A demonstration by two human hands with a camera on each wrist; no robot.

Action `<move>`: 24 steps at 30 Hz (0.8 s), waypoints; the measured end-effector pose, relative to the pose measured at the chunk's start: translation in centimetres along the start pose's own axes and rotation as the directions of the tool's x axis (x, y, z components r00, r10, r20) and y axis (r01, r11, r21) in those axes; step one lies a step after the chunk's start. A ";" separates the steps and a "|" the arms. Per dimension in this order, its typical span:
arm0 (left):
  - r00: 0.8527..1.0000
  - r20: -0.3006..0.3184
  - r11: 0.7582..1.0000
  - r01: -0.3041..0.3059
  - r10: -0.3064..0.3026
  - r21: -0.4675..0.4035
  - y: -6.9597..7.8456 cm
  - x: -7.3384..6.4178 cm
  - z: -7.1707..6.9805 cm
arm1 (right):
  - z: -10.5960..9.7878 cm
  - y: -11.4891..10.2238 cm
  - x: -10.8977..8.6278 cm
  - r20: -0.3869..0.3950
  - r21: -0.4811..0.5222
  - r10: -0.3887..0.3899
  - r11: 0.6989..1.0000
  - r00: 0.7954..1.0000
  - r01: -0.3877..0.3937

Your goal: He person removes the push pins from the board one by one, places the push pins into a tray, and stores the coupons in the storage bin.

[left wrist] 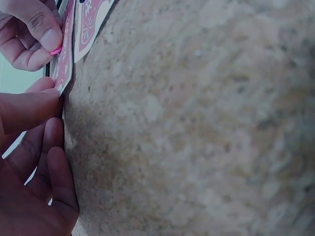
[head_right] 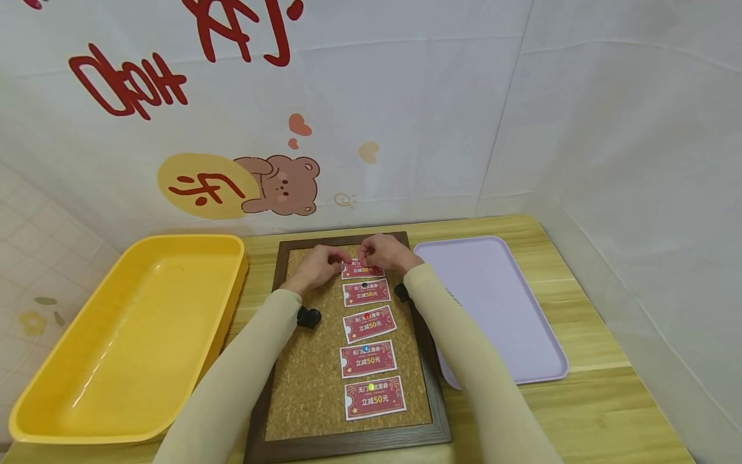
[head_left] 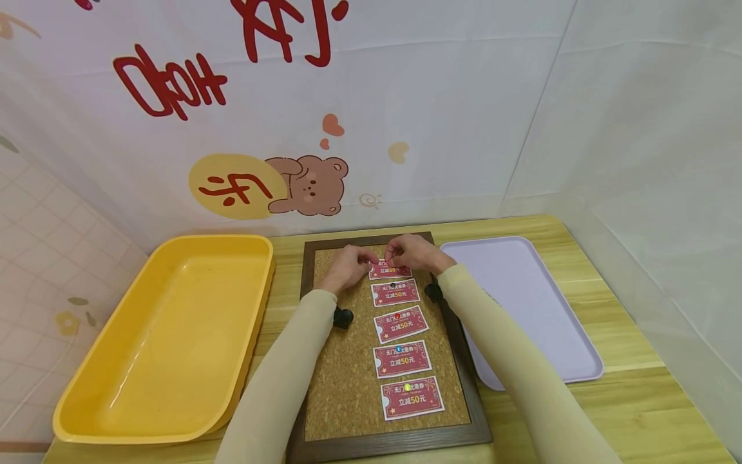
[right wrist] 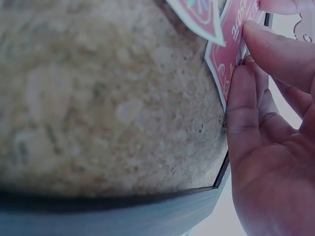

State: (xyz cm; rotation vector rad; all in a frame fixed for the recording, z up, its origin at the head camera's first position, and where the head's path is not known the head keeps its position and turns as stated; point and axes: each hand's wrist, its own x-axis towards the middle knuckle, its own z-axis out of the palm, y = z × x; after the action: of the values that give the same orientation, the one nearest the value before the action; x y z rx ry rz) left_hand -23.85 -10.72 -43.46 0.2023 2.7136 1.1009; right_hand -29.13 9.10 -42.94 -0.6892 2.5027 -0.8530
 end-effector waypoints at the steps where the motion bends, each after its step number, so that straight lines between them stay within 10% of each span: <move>1: 1.000 -0.002 1.000 -0.004 0.004 -0.001 0.0 0.0 0.0 | 0.0 0.0 0.0 0.001 0.011 0.003 1.000 1.000 -0.003; 8: 1.000 -0.003 1.000 -0.012 0.012 -0.020 0.1 -0.2 -0.3 | -0.5 -0.2 -0.5 0.000 0.056 0.002 0.998 1.000 -0.002; 17: 0.979 -0.202 0.998 -0.011 -0.003 -0.070 0.5 -1.2 -0.7 | -1.3 -1.2 -2.3 -0.100 0.110 -0.045 0.992 0.994 0.056; 24: 0.976 -0.211 0.991 -0.082 0.057 -0.108 1.9 -2.5 -2.1 | -2.3 -2.6 -4.5 -0.184 0.153 -0.119 0.977 0.976 0.148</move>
State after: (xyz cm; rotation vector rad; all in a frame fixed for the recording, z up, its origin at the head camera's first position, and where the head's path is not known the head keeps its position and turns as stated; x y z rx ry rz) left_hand -21.84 -11.32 -40.30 0.1737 2.8297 1.3673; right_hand -25.88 10.84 -38.63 -0.7627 2.5199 -1.2037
